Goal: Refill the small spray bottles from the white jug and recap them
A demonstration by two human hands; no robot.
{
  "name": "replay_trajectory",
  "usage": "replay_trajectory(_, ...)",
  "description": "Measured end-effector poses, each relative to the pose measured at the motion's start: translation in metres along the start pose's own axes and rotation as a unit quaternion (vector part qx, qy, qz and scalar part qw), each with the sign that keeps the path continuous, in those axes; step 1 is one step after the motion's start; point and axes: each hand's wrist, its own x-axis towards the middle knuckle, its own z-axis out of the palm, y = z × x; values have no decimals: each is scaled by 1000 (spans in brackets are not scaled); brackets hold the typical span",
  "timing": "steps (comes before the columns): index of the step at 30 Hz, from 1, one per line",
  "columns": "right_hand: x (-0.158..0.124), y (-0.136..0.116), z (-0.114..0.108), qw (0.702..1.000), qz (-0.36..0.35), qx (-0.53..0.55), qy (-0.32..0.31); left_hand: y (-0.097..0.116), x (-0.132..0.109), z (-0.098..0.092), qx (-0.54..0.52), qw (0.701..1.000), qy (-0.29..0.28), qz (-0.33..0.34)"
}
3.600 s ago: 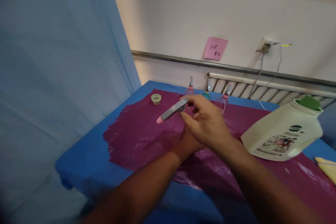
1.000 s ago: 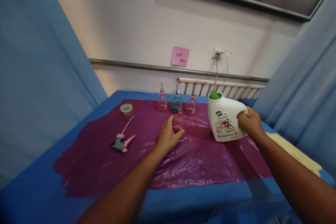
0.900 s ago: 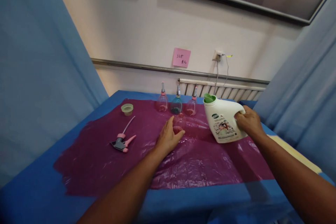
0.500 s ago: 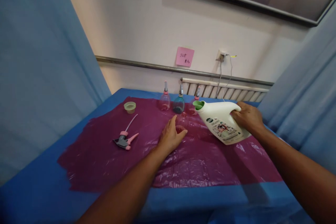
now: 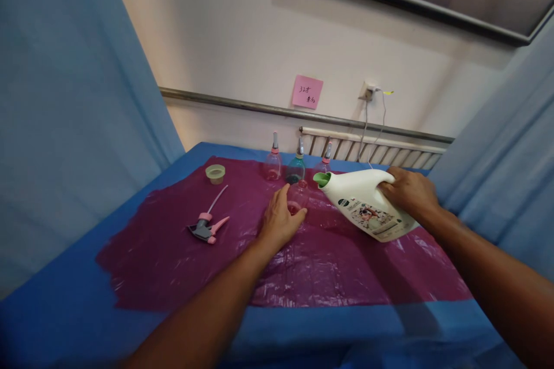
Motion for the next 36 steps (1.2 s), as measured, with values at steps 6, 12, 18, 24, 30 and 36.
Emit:
replay_trajectory(6, -3, -6, -10, 999, -10, -35, -11, 2, 0, -1, 21, 1000, -8, 9)
replay_trajectory(12, -4, -7, -16, 999, -9, -45, -11, 3, -1, -2, 33, 999, -19, 15)
replay_trajectory(18, -3, -4, -17, 997, -19, -75, -10, 5, -2, -4, 37, 999, -14, 19)
replay_trajectory(24, -5, -4, -22, 997, -21, -78, -5, 5, -2, -4, 34, 999, -18, 30)
replay_trajectory(30, -5, -4, -27, 996, -15, -93, -8, 3, -3, -1, 32, 998, -22, 43)
replay_trajectory(36, -6, -5, -37, 992, -29, -121, -24, 2, -3, 0, 41, 998, -28, 43)
